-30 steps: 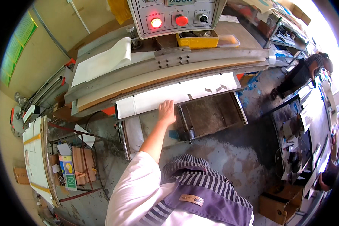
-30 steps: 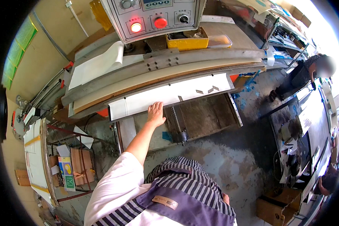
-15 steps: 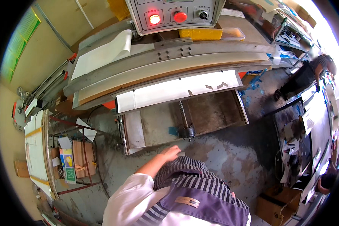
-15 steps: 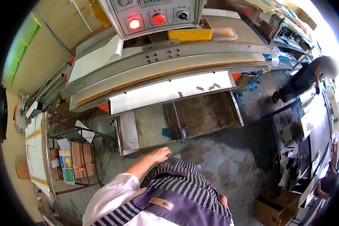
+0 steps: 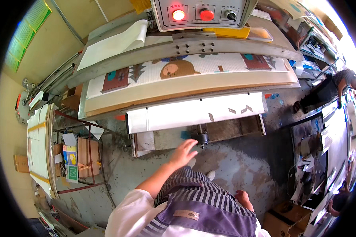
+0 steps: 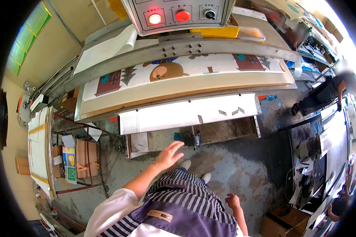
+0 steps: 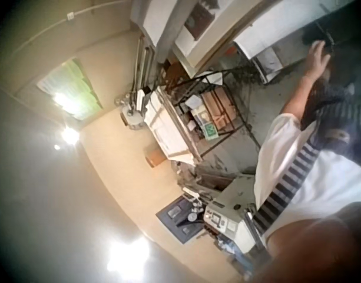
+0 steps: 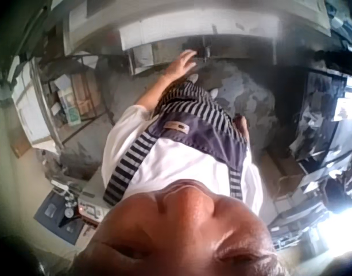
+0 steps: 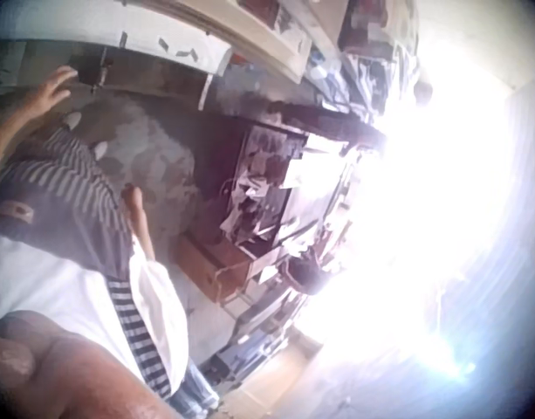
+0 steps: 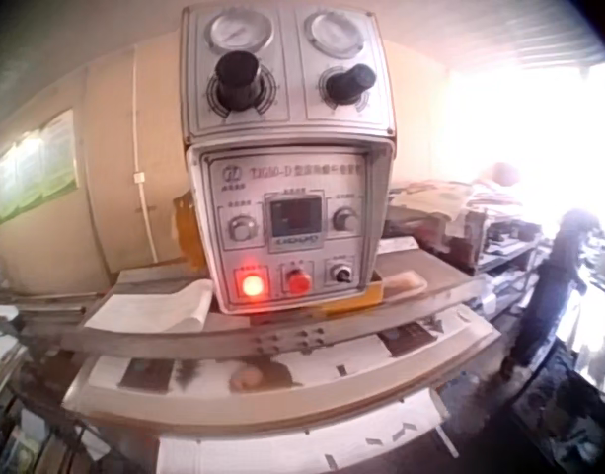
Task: The person operates a machine to process a large sheet of material with cartoon graphics, adjusting controls and feeding the sheet through rollers. They then move to a table to handle and stack multiple thin, dark metal sheets, peeling protective film from them and arranging them in piles.
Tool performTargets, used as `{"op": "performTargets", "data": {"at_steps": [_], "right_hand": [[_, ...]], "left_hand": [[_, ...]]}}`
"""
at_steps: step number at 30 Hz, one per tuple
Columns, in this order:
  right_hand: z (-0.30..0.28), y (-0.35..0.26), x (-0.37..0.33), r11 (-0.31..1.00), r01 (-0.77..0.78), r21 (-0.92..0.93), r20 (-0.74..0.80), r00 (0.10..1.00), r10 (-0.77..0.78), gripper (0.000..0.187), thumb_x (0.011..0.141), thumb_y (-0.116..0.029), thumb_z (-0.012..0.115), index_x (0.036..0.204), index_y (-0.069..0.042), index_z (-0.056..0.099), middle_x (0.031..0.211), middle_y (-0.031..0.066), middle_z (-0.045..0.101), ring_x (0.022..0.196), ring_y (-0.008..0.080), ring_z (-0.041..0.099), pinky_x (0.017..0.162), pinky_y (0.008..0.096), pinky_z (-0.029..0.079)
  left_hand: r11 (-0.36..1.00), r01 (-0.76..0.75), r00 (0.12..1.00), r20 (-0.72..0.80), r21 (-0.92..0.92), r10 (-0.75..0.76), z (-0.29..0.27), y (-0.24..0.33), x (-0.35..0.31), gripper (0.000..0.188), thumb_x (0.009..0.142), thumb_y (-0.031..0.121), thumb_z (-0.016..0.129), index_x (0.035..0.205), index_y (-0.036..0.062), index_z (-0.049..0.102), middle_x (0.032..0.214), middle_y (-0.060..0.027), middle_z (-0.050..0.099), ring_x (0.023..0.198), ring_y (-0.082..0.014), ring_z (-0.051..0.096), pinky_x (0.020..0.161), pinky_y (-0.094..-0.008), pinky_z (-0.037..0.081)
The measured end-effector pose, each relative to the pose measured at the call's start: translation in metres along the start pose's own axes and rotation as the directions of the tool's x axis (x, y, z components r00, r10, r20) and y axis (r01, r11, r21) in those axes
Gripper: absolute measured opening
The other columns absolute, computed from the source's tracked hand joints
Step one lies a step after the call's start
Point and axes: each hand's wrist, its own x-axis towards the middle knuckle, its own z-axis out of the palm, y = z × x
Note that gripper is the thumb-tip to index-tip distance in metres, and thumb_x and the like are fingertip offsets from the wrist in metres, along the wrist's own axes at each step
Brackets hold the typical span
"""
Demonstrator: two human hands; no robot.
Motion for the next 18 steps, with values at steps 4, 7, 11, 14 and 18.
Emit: {"op": "performTargets", "data": {"at_steps": [4, 7, 11, 14, 18], "right_hand": [[-0.001, -0.02, 0.029, 0.999, 0.025, 0.027, 0.003, 1.0, -0.025, 0.035, 0.071, -0.024, 0.065, 0.103, -0.009, 0.068, 0.089, 0.0162, 0.069, 0.084, 0.0303, 0.067, 0.077, 0.0374, 0.053], [0.002, -0.037, 0.039, 0.992, 0.117, 0.046, -0.11, 0.988, -0.111, 0.034, 0.075, -0.024, 0.064, 0.104, -0.007, 0.067, 0.083, 0.0162, 0.068, 0.081, 0.0311, 0.067, 0.074, 0.0376, 0.053], [-0.027, -0.094, 0.035, 0.974, 0.216, 0.067, -0.122, 0.971, -0.207, 0.032, 0.079, -0.021, 0.06, 0.107, -0.006, 0.065, 0.079, 0.0162, 0.067, 0.079, 0.0318, 0.066, 0.071, 0.038, 0.053], [-0.049, -0.135, 0.027, 0.979, 0.199, 0.049, -0.112, 0.975, -0.192, 0.031, 0.081, -0.02, 0.058, 0.109, -0.006, 0.064, 0.081, 0.0167, 0.067, 0.078, 0.0323, 0.066, 0.071, 0.0384, 0.052], [-0.067, -0.168, 0.028, 0.982, 0.181, 0.046, -0.076, 0.981, -0.177, 0.032, 0.083, -0.021, 0.057, 0.112, -0.007, 0.062, 0.085, 0.0177, 0.066, 0.08, 0.0333, 0.065, 0.072, 0.0396, 0.052]], "left_hand": [[0.992, 0.083, 0.955, -0.29, 0.095, -0.052, -0.049, -0.022, 0.02, 0.051, 0.087, 0.025, 0.063, 0.128, 0.0002, 0.047, 0.132, -0.0204, 0.048, 0.122, -0.0334, 0.047, 0.106, -0.04, 0.036], [0.976, 0.146, 0.893, -0.446, 0.16, -0.061, -0.091, -0.06, 0.036, 0.059, 0.087, 0.025, 0.063, 0.134, -0.0024, 0.04, 0.136, -0.0229, 0.044, 0.126, -0.0364, 0.042, 0.107, -0.0428, 0.033], [0.896, 0.205, 0.818, -0.572, 0.394, 0.064, -0.149, -0.132, 0.082, 0.07, 0.086, 0.028, 0.063, 0.141, -0.0004, 0.031, 0.142, -0.0231, 0.036, 0.13, -0.0378, 0.037, 0.107, -0.0444, 0.032], [0.806, 0.323, 0.803, -0.594, 0.496, 0.044, -0.192, -0.176, 0.123, 0.076, 0.082, 0.032, 0.067, 0.141, -0.0006, 0.03, 0.145, -0.0228, 0.032, 0.133, -0.0366, 0.032, 0.107, -0.0459, 0.03], [0.66, 0.446, 0.825, -0.564, 0.604, -0.042, -0.251, -0.209, 0.148, 0.08, 0.081, 0.044, 0.065, 0.14, 0.0018, 0.032, 0.145, -0.0217, 0.032, 0.135, -0.0357, 0.03, 0.108, -0.0489, 0.027]]}}
